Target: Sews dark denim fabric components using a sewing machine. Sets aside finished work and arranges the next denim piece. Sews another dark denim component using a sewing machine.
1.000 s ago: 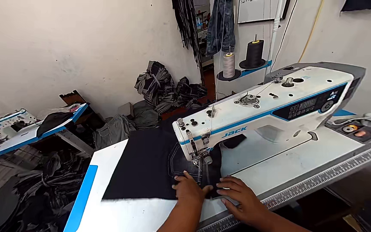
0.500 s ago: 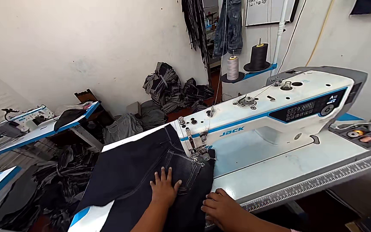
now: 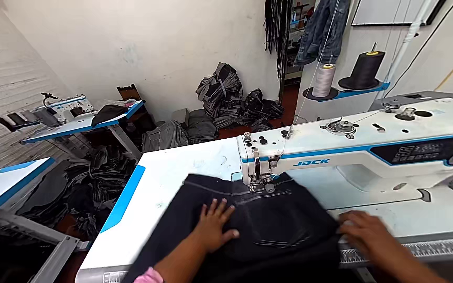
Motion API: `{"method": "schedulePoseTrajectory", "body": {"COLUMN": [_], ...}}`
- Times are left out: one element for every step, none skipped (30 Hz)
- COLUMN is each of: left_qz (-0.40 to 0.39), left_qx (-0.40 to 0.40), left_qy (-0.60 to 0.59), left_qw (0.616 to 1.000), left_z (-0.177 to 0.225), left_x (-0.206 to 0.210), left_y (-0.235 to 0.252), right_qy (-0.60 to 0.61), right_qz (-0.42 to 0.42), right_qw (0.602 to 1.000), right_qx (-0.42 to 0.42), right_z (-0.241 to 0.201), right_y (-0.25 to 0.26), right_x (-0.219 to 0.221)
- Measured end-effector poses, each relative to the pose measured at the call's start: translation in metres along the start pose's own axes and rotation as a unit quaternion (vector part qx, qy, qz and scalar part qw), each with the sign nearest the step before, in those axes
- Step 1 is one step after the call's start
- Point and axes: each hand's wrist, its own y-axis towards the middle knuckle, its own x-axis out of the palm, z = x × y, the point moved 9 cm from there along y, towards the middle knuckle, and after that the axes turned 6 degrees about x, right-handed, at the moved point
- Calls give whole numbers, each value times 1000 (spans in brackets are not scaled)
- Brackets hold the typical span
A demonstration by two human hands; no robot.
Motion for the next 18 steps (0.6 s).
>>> {"method": "schedulePoseTrajectory", "body": {"left_qz": [-2,-10,-30,-53,-56,-33,-2,19,18,7,4,1,1,1,8,32,84,149], "left_qx": [32,60,78,86,92,101,109,110,103,97,90,82,71,62,54,55,73,104], "left_qy": [-4,-6,-2,7,16,22,24,27,29,27,27,29,33,37,41,49,63,78], "left_qw": [999,998,996,995,994,994,994,993,994,995,996,996,997,997,998,997,992,980], "left_z": [31,59,82,96,103,102,96,85,72,60,53,51,53,56,58,58,57,56], "left_x": [10,19,27,31,26,17,7,1,2,9,15,17,18,20,21,21,20,18], "left_y": [-4,-6,-5,-2,5,13,20,25,29,33,36,39,41,41,40,38,36,33], "right_qy": [-25,-54,-90,-126,-145,-142,-123,-99,-76,-62,-64,-70,-71,-65,-54,-33,-1,38], "right_qz": [-10,-21,-22,-16,-13,-14,-36,-93,-182,-264,-313,-314,-309,-314,-327,-340,-348,-340], "right_qw": [999,995,989,981,972,967,966,962,947,924,908,911,918,921,920,918,916,920], "right_qx": [38,78,113,149,186,210,223,235,254,269,270,256,238,223,210,201,197,193], "right_z": [39,68,81,79,65,42,17,-8,-29,-41,-42,-35,-26,-18,-13,-12,-14,-17], "right_y": [3,8,16,27,42,56,66,71,71,67,63,65,70,75,79,82,83,83], "right_x": [-15,-29,-42,-52,-59,-58,-45,-22,7,37,60,72,76,78,79,77,70,57]}}
